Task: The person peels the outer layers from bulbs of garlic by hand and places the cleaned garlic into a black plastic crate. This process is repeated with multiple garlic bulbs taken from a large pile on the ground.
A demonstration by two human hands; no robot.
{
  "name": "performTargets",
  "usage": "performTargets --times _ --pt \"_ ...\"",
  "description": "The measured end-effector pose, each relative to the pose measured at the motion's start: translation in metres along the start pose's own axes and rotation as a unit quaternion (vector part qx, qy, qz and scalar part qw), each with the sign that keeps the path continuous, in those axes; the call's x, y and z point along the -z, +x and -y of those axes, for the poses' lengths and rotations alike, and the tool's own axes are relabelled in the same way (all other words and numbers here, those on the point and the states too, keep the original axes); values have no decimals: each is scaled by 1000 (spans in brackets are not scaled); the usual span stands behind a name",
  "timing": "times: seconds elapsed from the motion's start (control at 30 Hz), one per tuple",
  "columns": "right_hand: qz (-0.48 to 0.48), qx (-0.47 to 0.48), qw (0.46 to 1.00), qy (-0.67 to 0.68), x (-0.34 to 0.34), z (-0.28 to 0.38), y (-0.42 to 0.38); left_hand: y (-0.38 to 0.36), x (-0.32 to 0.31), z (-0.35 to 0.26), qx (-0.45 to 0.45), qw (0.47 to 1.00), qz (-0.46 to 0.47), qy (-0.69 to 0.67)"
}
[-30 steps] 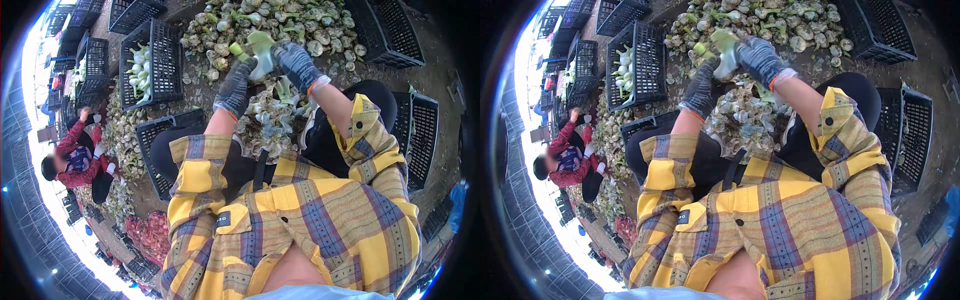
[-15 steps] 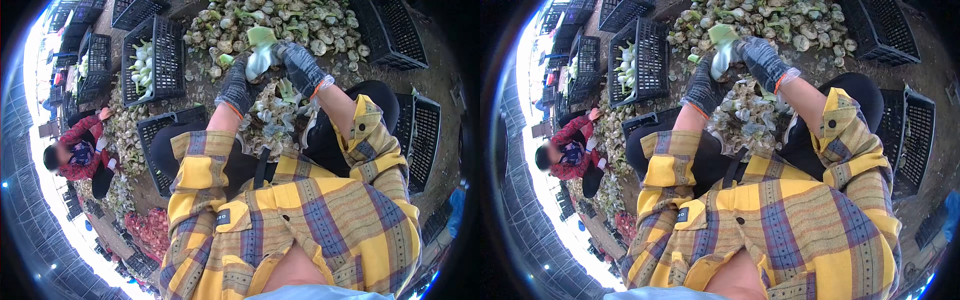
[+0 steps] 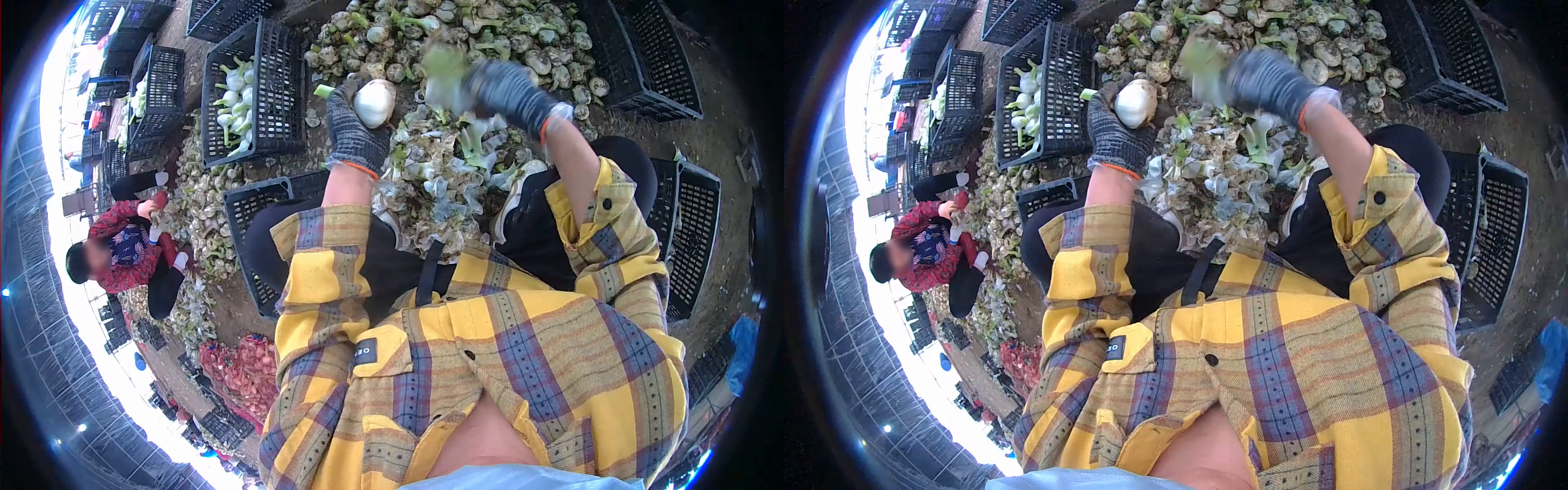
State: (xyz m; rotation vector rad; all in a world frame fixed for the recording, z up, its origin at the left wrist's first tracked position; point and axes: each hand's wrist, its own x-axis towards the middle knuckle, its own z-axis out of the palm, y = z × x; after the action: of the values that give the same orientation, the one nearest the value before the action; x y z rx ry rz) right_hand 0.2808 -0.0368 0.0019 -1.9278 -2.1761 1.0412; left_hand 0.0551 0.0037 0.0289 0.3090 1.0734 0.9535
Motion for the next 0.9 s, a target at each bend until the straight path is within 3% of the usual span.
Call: performTargets --times 0.07,0.1,0.13,0.17,0.2,0.23,0.27,0.3,0.33,0.4,0.43,0.53,0.57,0.7,0.8,0.9 --pt "-38 142 985 88 -23 35 -35 12 3 2 -36 999 9 -14" --pt "-36 142 985 89 -34 35 -33 14 3 4 -77 997 7 5" --pt "-202 131 971 -14 -49 36 -28 16 5 5 -118 993 7 22" --pt "-361 114 918 -117 -57 35 -27 15 7 7 -123 991 29 51" --pt "-360 112 919 -118 -43 41 -28 13 8 7 -121 991 30 51" --pt "-231 52 965 112 -22 47 -24 12 9 6 -153 977 56 140" --pt "-86 -12 939 333 -8 55 -21 9 7 5 -184 953 81 227" --pt "-52 -54 870 487 -13 60 -17 7 2 8 -225 930 107 271" --pt "-53 -56 869 489 -17 59 -16 2 1 11 -223 930 107 273" --pt "12 -73 849 523 -18 61 -14 -21 -11 9 -275 857 108 423" --pt "-8 -21 860 510 -18 62 -18 -15 -9 14 -302 850 144 407" --pt "-49 -9 867 495 -27 51 -12 -9 -2 14 -291 819 113 481" --pt "-18 -35 830 557 -14 63 -23 -9 -2 15 -279 838 117 454" --pt "-26 -39 831 554 -10 64 -28 -4 1 22 -284 845 111 439" --pt "-66 -39 871 485 -10 62 -30 -6 0 21 -259 848 110 450" --pt "-181 -31 945 270 -19 58 -24 -8 -2 21 -269 833 64 479"
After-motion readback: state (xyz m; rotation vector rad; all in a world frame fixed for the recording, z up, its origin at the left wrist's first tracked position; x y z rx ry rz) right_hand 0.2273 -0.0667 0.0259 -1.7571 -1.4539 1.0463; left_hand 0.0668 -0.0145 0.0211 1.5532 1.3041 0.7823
